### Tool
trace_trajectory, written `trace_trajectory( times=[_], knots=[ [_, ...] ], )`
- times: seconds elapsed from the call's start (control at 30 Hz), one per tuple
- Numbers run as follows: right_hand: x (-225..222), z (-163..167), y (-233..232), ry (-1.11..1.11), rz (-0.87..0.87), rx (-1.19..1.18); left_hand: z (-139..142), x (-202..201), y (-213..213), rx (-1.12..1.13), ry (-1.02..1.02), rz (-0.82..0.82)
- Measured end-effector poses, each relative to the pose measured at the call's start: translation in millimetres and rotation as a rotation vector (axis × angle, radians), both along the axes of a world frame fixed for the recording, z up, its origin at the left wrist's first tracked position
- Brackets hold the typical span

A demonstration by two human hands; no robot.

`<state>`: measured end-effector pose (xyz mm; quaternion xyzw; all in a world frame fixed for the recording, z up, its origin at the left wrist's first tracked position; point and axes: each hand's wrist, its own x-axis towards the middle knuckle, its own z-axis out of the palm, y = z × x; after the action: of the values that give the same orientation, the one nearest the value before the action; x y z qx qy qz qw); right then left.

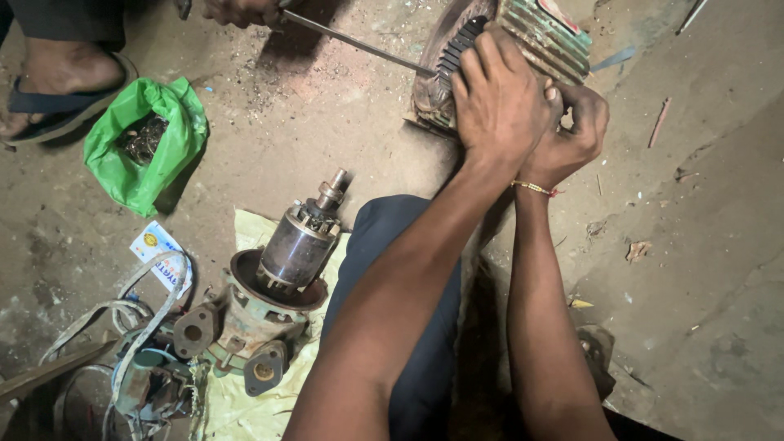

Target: The person holds a cylindrical motor component while another person uses a metal rod to scrape or clean the interior. The camera wearer rotates the component to allow access to different sections during the cleaning process.

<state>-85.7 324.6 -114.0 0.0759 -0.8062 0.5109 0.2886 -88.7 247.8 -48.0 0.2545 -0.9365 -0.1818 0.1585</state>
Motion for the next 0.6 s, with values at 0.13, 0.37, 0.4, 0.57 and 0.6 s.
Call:
trace_trajectory(
  times=[0.13,0.37,0.4,0.57,0.6],
  knots=[
    [-0.9,-1.6,-0.8,-0.004,0.011,-0.023,1.5,1.0,-2.5,-0.015,0.0,-0.012],
    [-1.0,-2.4,0.1,-0.032,-0.021,-0.024,0.7,1.3,-3.8,0.026,-0.008,-0.045],
    [-1.1,-2.2,0.7,-0.029,-0.026,-0.01,0.6,1.3,-2.6,0.023,-0.005,-0.04],
    [-2.1,-1.6,-0.5,-0.02,-0.032,0.007,-0.3,1.7,-2.1,0.0,0.001,-0.009],
    [-1.9,-1.6,-0.6,-0.009,-0.032,0.009,-0.4,1.0,-1.9,-0.002,0.008,-0.012]
  ],
)
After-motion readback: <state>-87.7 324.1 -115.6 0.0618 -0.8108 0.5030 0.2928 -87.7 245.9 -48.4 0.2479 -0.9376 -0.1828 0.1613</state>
